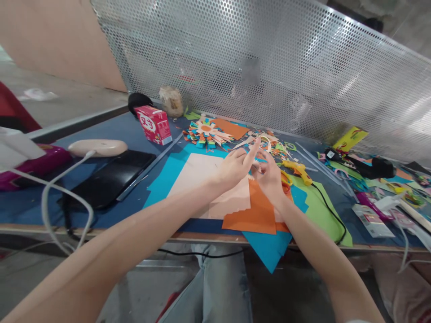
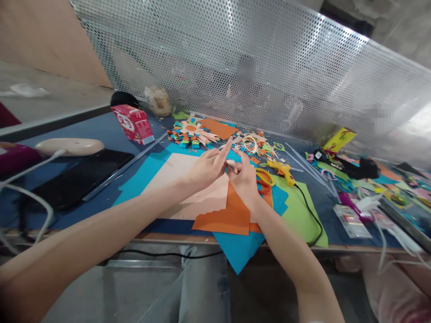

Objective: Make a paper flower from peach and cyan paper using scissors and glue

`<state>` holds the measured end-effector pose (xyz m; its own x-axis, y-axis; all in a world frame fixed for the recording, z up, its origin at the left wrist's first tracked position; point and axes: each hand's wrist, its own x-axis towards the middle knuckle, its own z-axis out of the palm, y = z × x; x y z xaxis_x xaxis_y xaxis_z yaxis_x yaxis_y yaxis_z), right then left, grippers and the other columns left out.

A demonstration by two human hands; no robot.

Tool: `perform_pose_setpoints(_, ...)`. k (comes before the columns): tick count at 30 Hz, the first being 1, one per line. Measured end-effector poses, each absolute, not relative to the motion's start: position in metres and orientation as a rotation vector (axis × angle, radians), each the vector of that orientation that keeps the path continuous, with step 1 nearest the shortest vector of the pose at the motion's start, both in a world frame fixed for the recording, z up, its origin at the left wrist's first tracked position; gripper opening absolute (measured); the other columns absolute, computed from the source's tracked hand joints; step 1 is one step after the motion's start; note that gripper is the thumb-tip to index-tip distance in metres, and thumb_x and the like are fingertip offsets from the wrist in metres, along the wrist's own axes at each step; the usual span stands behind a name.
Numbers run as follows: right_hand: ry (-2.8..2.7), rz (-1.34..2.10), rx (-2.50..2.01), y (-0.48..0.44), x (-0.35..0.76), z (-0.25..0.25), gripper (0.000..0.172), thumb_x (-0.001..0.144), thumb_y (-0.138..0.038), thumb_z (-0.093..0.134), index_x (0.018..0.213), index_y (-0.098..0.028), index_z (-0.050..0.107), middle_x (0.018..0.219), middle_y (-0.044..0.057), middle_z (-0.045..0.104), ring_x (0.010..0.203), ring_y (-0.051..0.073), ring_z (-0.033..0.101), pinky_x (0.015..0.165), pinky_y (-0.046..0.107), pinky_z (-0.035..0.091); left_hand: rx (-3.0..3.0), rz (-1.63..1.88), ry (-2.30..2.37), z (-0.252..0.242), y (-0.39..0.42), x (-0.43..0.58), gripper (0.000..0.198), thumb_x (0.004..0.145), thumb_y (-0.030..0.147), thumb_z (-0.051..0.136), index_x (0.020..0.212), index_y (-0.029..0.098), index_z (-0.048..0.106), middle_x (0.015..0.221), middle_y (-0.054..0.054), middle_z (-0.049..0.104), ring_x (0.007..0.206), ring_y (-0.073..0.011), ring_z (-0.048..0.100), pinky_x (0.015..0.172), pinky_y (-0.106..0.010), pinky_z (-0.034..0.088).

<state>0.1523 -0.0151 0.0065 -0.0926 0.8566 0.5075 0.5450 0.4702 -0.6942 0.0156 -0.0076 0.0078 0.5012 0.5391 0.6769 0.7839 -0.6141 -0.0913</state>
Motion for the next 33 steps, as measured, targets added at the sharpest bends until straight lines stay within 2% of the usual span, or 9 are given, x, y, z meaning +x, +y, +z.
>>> perform_pose_setpoints(6, -1.691, 0.554, -1.113, -0.013, 0.153, 0.002, 0.047, 0.071, -0.028, 0.053, 0.116, -0.023, 0.045, 0.047, -0.009, 0.047, 0.041, 0.011, 0.042, 0.046, 0.025, 0.038, -2.23, -0.868, -1.022, 0.009, -0.008, 0.014, 0.058, 0.086, 0.012, 0.029, 0.138, 0.002, 0.007, 0.079, -0.009, 0.061, 0.079, -0.0195, 0.053, 0.076, -0.031, 0.046)
perform_pose_setpoints(10, -1.631, 0.594, -1.109, -0.011, 0.151, 0.001, 0.043, 0.07, -0.029, 0.054, 0.112, -0.022, 0.047, 0.046, -0.009, 0.046, 0.043, 0.011, 0.044, 0.048, 0.027, 0.04, -2.212, -0.888, -0.977, 0.008, -0.007, 0.013, 0.053, 0.087, 0.013, 0.031, 0.136, 0.002, 0.014, 0.082, -0.01, 0.062, 0.079, -0.0191, 0.053, 0.075, -0.032, 0.046)
perform_pose_setpoints(13, -1.572, 0.651, -1.089, -0.011, 0.149, 0.002, 0.043, 0.068, -0.03, 0.057, 0.109, -0.022, 0.047, 0.045, -0.009, 0.043, 0.044, 0.012, 0.046, 0.05, 0.027, 0.042, -2.217, -0.975, -0.927, 0.007, -0.005, 0.012, 0.054, 0.086, 0.013, 0.034, 0.135, 0.003, 0.017, 0.083, -0.01, 0.062, 0.079, -0.0186, 0.052, 0.075, -0.031, 0.047)
perform_pose_setpoints(17, -1.559, 0.666, -1.09, -0.016, 0.149, 0.005, 0.043, 0.068, -0.029, 0.057, 0.109, -0.022, 0.047, 0.052, -0.007, 0.049, 0.046, 0.011, 0.047, 0.049, 0.026, 0.041, -2.245, -1.101, -0.913, 0.01, -0.001, 0.008, 0.056, 0.081, 0.011, 0.04, 0.134, 0.004, 0.021, 0.081, -0.008, 0.062, 0.078, -0.0188, 0.052, 0.077, -0.033, 0.046)
perform_pose_setpoints(20, -1.566, 0.633, -1.116, -0.018, 0.152, 0.008, 0.044, 0.067, -0.027, 0.058, 0.11, -0.021, 0.047, 0.052, -0.007, 0.048, 0.042, 0.009, 0.04, 0.045, 0.023, 0.034, -2.27, -1.201, -1.045, 0.015, 0.002, 0.001, 0.055, 0.078, 0.009, 0.044, 0.131, 0.009, 0.03, 0.079, -0.006, 0.063, 0.082, -0.0196, 0.053, 0.08, -0.036, 0.045)
perform_pose_setpoints(24, -1.551, 0.62, -1.134, -0.013, 0.157, 0.009, 0.042, 0.068, -0.028, 0.057, 0.107, -0.019, 0.047, 0.042, -0.011, 0.037, 0.038, 0.008, 0.029, 0.041, 0.022, 0.026, -2.33, -1.37, -1.278, 0.02, -0.001, -0.008, 0.049, 0.073, 0.009, 0.052, 0.121, 0.013, 0.042, 0.077, -0.003, 0.065, 0.085, -0.0186, 0.055, 0.081, -0.035, 0.045)
perform_pose_setpoints(26, -1.531, 0.665, -1.13, -0.009, 0.159, 0.008, 0.041, 0.067, -0.03, 0.058, 0.105, -0.02, 0.048, 0.043, -0.01, 0.039, 0.038, 0.009, 0.033, 0.041, 0.022, 0.028, -2.36, -1.415, -1.336, 0.021, -0.004, -0.009, 0.041, 0.074, 0.01, 0.052, 0.115, 0.014, 0.047, 0.08, -0.003, 0.065, 0.082, -0.0167, 0.056, 0.078, -0.033, 0.046)
perform_pose_setpoints(30, -1.479, 0.76, -1.106, -0.008, 0.158, 0.008, 0.042, 0.064, -0.033, 0.06, 0.103, -0.021, 0.049, 0.057, -0.005, 0.054, 0.046, 0.011, 0.047, 0.047, 0.025, 0.038, -2.428, -1.485, -1.322, 0.019, -0.009, -0.005, 0.023, 0.08, 0.015, 0.047, 0.101, 0.013, 0.056, 0.086, -0.006, 0.064, 0.083, -0.0153, 0.056, 0.075, -0.029, 0.046)
perform_pose_setpoints(33, -1.455, 0.769, -1.096, -0.01, 0.158, 0.01, 0.04, 0.061, -0.033, 0.064, 0.098, -0.02, 0.054, 0.067, -0.002, 0.059, 0.053, 0.012, 0.054, 0.051, 0.026, 0.043, -2.5, -1.57, -1.391, 0.017, -0.008, -0.002, 0.022, 0.083, 0.026, 0.047, 0.096, 0.014, 0.059, 0.081, -0.005, 0.063, 0.074, -0.0136, 0.056, 0.068, -0.026, 0.046)
